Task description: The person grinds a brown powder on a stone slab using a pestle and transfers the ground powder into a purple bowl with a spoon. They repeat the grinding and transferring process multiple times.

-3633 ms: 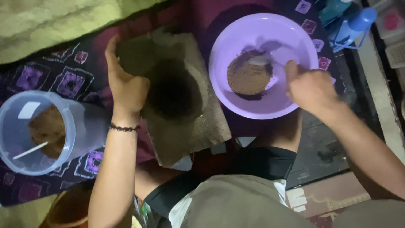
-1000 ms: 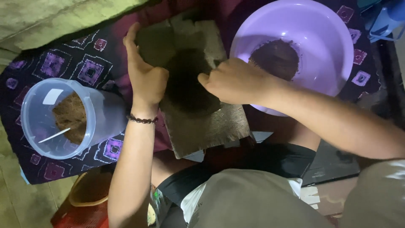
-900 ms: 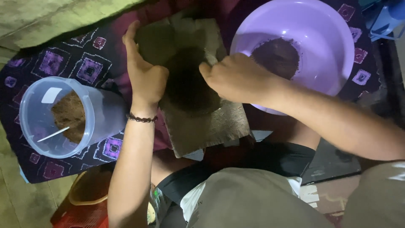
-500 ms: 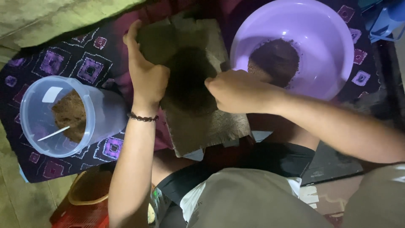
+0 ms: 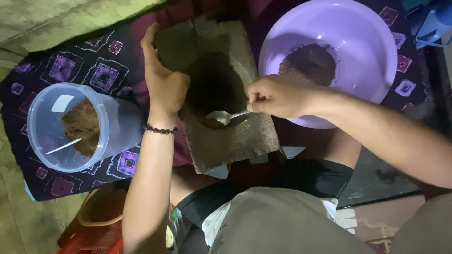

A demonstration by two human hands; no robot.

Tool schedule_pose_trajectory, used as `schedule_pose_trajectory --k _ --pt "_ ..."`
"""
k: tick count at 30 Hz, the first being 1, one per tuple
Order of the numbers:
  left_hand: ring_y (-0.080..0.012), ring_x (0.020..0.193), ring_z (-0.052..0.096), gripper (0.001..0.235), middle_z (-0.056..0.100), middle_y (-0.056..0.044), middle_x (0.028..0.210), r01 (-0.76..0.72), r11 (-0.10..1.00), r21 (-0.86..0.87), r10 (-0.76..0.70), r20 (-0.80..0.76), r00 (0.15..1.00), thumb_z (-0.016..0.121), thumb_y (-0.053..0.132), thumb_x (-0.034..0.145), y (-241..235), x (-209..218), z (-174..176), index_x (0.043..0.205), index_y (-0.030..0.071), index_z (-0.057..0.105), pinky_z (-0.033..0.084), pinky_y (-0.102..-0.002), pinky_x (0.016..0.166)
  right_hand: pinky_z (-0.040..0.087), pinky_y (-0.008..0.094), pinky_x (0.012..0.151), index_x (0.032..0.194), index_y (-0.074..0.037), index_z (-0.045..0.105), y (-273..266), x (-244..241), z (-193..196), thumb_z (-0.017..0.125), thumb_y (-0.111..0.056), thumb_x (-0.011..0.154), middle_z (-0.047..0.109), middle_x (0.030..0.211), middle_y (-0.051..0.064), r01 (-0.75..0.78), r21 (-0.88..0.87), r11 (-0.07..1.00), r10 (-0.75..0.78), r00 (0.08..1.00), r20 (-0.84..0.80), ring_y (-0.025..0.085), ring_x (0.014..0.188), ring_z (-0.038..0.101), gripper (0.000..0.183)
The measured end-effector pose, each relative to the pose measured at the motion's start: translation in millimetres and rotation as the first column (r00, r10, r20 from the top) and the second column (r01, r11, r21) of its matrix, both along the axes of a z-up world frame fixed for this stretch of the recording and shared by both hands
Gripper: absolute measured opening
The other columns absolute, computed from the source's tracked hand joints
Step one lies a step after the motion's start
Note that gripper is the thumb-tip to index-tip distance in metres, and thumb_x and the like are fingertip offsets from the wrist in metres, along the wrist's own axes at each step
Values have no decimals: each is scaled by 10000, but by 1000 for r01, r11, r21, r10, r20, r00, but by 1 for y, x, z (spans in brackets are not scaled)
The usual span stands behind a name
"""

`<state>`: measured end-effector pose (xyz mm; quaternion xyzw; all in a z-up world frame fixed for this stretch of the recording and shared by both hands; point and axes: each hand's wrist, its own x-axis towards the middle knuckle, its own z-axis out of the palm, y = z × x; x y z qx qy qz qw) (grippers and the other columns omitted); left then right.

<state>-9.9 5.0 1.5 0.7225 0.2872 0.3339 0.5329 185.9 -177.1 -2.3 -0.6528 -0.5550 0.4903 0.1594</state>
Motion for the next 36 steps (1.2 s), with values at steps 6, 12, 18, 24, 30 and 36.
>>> schedule_pose_trajectory --k 6,12,18,24,30,36 --pt "-162 870 589 931 544 -152 1192 -36 999 -18 35 -53 998 476 -250 664 -3 2 5 1505 133 364 482 -221 547 487 331 779 888 -106 686 3 2 17 643 -249 976 790 1026 37 112 -118 987 -120 991 -62 141 855 698 173" --pt "-179 868 631 978 628 -134 1157 -80 987 -139 73 -55 996 488 -274 653 0 2 1 1519 158 351 509 -235 571 307 331 637 849 -128 705 2 12 24 629 -275 1014 541 683 8 189 -135 973 -184 982 44 134 633 458 234" --pt "-226 1095 636 943 602 -172 1258 -64 997 -40 62 -51 997 518 -270 663 2 0 0 1507 120 357 592 -243 820 393 304 527 819 -71 705 -21 45 10 696 -127 993 600 625 31 297 52 953 -290 950 -113 135 541 501 182" --pt "-260 1146 626 1006 573 -198 1337 -65 996 -59 65 -13 998 485 -281 596 1 -1 0 1499 149 381 584 -254 747 301 297 478 997 -23 687 -62 87 20 642 -71 1024 510 680 73 546 -56 836 -547 823 -153 154 546 402 70" --pt "-251 1212 550 971 522 -185 1354 -65 997 34 67 -66 996 530 -226 582 0 0 2 1472 132 378 499 -267 1016 454 353 818 958 -78 687 -102 114 -2 672 -130 1029 713 900 65 663 36 748 -664 746 51 171 839 616 89" --pt "-245 1189 512 927 478 -166 1359 -17 997 71 23 -88 996 526 -159 607 -7 0 11 1479 106 357 449 -264 989 368 347 439 1312 -60 591 -123 105 -23 515 -161 1088 547 636 132 562 142 815 -574 746 338 215 474 481 256"
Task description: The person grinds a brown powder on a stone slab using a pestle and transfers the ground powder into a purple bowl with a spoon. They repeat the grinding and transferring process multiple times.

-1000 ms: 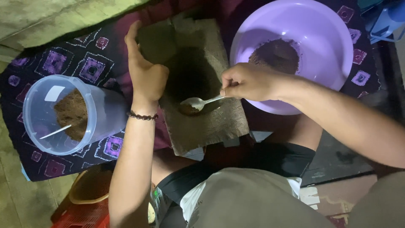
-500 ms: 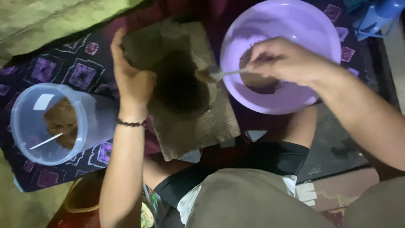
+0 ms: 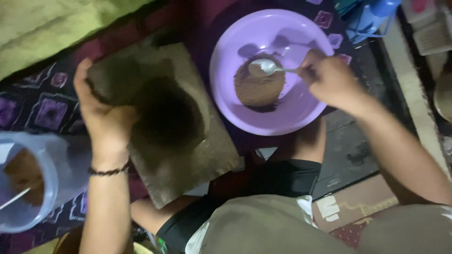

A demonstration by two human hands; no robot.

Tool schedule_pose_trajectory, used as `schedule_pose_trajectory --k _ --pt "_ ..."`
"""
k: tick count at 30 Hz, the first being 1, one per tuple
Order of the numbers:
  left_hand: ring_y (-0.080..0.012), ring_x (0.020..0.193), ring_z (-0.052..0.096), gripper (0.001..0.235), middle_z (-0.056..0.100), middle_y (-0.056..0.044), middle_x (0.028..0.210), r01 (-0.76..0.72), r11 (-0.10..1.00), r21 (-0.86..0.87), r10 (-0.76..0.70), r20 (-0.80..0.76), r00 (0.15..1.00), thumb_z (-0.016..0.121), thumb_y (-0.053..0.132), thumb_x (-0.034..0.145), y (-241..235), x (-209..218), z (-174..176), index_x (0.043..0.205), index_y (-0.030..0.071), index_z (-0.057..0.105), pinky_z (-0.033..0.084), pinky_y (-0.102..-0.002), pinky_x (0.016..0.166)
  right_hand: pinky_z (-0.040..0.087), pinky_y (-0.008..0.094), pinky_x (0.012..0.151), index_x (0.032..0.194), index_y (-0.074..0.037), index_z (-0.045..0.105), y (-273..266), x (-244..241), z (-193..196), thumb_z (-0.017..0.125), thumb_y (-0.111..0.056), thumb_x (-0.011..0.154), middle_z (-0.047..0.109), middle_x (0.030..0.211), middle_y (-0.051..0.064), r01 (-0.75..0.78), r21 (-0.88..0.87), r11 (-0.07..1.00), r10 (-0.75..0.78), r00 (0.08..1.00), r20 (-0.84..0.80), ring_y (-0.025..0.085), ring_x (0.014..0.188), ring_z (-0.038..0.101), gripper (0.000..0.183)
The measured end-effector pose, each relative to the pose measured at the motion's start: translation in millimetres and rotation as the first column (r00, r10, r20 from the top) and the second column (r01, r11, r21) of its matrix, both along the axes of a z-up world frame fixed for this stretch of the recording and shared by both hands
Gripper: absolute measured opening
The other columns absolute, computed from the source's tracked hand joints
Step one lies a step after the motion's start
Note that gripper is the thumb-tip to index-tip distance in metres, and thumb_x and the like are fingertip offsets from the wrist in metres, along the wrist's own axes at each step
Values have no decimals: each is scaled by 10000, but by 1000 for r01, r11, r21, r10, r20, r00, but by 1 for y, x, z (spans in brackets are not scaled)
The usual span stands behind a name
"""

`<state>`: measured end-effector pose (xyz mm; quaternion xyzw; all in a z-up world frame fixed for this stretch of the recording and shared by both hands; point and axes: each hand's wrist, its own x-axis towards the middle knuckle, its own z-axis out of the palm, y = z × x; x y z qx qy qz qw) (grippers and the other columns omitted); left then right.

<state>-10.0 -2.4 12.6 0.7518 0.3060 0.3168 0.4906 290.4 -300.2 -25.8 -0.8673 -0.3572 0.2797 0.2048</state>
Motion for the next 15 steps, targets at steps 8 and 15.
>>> schedule_pose_trajectory --k 8,15 --pt "-212 1052 561 916 536 -169 1278 -97 992 -80 89 -103 991 486 -178 672 -2 2 5 1523 132 344 520 -305 648 505 290 277 1137 -4 564 -35 -9 -67 586 -56 988 586 623 35 -285 -132 949 292 649 702 169 397 591 158" --pt "-220 761 498 1015 477 -237 1268 -62 994 -86 54 -96 994 445 -256 614 6 -9 -5 1545 123 300 430 -301 509 330 252 363 997 -112 524 -48 -15 -76 590 -2 802 565 728 -1 -345 -121 931 229 292 928 92 507 516 233"
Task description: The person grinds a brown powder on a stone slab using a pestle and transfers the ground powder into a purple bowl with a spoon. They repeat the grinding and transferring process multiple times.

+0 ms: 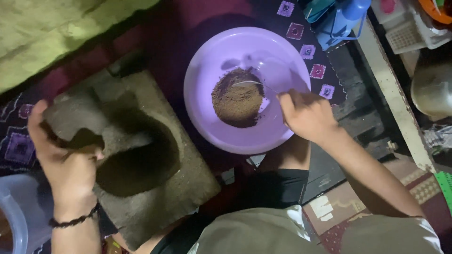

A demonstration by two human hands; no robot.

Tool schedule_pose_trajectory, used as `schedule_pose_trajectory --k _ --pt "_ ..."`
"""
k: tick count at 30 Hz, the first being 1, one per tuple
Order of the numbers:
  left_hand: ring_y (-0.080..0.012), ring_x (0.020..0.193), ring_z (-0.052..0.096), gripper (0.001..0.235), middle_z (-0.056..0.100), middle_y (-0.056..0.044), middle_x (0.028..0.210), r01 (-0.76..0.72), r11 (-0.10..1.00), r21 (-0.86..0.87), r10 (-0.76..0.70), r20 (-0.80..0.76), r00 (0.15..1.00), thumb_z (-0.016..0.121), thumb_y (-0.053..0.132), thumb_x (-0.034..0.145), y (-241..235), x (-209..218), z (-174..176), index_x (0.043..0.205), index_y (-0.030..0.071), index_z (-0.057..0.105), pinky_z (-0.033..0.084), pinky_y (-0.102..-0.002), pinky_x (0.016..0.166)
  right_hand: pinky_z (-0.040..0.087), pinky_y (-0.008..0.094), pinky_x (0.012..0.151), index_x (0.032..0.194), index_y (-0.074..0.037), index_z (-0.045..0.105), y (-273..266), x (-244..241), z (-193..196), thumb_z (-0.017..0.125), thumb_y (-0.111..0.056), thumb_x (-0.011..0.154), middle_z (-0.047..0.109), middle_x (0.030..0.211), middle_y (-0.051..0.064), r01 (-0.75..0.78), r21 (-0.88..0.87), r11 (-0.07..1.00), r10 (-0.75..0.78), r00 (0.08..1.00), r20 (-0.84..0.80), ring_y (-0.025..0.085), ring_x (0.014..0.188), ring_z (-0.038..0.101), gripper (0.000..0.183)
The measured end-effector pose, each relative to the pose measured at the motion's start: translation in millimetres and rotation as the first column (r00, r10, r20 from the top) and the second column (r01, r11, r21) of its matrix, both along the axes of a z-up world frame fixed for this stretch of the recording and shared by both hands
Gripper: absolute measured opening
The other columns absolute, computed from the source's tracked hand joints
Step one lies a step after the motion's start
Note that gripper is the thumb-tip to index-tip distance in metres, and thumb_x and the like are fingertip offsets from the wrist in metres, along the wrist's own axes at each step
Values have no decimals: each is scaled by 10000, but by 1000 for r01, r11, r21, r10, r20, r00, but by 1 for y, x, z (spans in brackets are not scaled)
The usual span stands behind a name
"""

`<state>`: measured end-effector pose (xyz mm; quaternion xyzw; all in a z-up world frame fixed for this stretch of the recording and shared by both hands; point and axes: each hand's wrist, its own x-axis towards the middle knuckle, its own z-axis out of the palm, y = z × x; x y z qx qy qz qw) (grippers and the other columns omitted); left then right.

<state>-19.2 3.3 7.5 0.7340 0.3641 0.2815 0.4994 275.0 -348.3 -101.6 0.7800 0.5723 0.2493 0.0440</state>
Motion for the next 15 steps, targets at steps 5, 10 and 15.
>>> schedule_pose_trajectory --k 5,10,15 --pt "-303 1143 481 1032 413 -252 1406 21 997 80 -15 -71 997 472 -267 589 -1 5 7 1537 92 283 466 -351 662 451 252 374 987 -63 559 -1 12 -2 616 22 967 618 714 62 -87 84 993 99 984 -146 149 513 590 105" --pt "-301 1202 449 1048 381 -241 1450 47 998 38 -46 -13 999 447 -310 599 -2 3 3 1538 122 271 461 -360 708 527 308 326 1107 -28 513 -7 31 -4 677 -155 994 613 689 52 -83 -163 983 46 974 -220 180 447 624 236" --pt "-203 1168 491 982 483 -167 1405 -5 997 77 -1 77 997 484 -143 556 -5 6 4 1499 96 352 445 -246 905 413 323 433 972 -2 641 42 9 56 596 -71 1094 588 690 56 -261 327 908 391 808 -441 187 529 537 148"
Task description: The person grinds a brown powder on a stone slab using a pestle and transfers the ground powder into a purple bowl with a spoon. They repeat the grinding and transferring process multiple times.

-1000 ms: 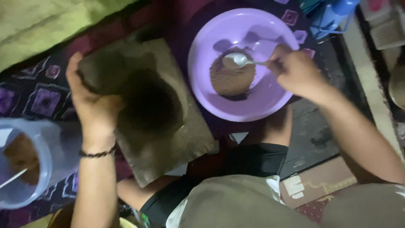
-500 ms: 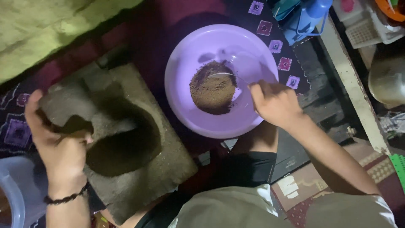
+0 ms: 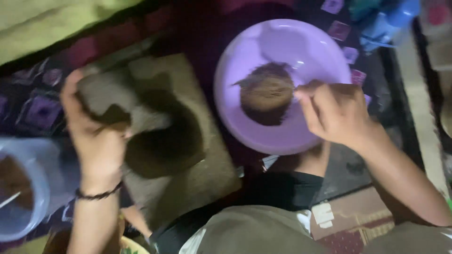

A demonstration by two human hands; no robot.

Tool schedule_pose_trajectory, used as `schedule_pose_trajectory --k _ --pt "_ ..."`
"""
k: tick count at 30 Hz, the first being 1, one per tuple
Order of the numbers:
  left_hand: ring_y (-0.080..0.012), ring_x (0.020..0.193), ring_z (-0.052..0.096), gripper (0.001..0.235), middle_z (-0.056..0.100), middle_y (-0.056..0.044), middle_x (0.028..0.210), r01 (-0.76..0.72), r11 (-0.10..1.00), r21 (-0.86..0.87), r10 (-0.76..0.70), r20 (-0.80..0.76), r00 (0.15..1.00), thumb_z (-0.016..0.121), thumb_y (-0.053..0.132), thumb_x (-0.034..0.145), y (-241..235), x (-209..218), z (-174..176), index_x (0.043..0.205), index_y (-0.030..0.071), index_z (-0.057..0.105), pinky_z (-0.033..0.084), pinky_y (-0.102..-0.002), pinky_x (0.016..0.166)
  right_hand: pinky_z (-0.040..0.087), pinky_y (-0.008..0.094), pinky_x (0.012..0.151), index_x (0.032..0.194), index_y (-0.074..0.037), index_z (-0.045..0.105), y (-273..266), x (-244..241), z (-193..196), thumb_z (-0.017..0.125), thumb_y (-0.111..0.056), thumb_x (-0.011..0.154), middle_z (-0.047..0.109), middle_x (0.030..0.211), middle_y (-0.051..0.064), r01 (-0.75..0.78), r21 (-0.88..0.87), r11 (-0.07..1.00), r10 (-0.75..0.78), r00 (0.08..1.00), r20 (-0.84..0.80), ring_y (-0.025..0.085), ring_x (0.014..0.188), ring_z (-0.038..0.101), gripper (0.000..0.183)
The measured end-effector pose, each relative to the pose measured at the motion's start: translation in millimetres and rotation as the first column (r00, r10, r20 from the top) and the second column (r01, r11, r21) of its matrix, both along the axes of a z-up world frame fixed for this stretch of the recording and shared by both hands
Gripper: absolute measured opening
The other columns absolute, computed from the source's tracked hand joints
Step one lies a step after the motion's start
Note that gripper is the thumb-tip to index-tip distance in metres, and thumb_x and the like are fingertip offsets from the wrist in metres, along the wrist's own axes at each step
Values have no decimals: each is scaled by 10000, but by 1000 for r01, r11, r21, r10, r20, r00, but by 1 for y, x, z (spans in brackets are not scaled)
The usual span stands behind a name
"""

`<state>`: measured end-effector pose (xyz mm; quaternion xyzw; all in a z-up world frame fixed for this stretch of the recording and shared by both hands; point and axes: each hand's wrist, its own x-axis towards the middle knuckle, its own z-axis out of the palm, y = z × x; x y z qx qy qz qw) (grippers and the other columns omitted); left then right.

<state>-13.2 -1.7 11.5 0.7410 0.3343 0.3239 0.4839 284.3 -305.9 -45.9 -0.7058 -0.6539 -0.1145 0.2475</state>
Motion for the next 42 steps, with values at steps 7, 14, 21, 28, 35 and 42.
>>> schedule_pose_trajectory --k 7,14,21,28,35,42 --pt "-236 1250 495 908 497 -152 1362 30 997 68 -32 28 999 501 -112 597 0 0 5 1477 61 366 422 -272 1051 350 318 351 626 -134 334 127 -68 52 440 -105 1015 290 469 32 -349 -508 787 275 936 -217 136 412 347 404" --pt "-227 1201 588 892 564 -159 1320 49 993 -107 -32 152 988 504 -214 683 -1 -2 -1 1508 83 341 506 -251 1006 346 293 302 815 -112 479 180 -102 34 610 114 877 426 486 -34 -423 -339 840 527 783 331 98 353 455 269" --pt "-243 1357 553 947 533 -167 1441 1 994 -112 7 77 997 454 -223 608 -4 3 13 1494 94 345 482 -244 1122 385 306 318 826 -72 481 183 -103 47 583 122 922 452 431 -38 -437 -688 579 690 712 128 99 358 467 239" --pt "-259 1378 525 896 524 -163 1426 0 999 -42 6 137 991 446 -171 599 -4 6 4 1456 82 382 444 -290 1186 465 455 392 1135 -1 546 162 -119 54 556 39 743 624 495 82 -365 -822 437 510 853 -108 331 464 666 394" --pt "-267 1462 434 896 482 -143 1498 -20 1000 14 19 57 998 454 -151 593 -4 6 4 1462 61 387 308 -318 1270 403 406 547 836 -127 516 144 -118 64 482 -289 1067 590 539 65 -403 -821 403 -42 888 -457 240 490 545 284" --pt "-215 1250 545 873 534 -125 1382 -18 998 -57 20 45 999 413 -133 603 -5 4 12 1437 124 409 493 -219 961 267 296 527 836 -120 679 129 -114 68 689 -289 1007 546 599 7 -424 -745 515 -408 643 -648 117 509 376 241"
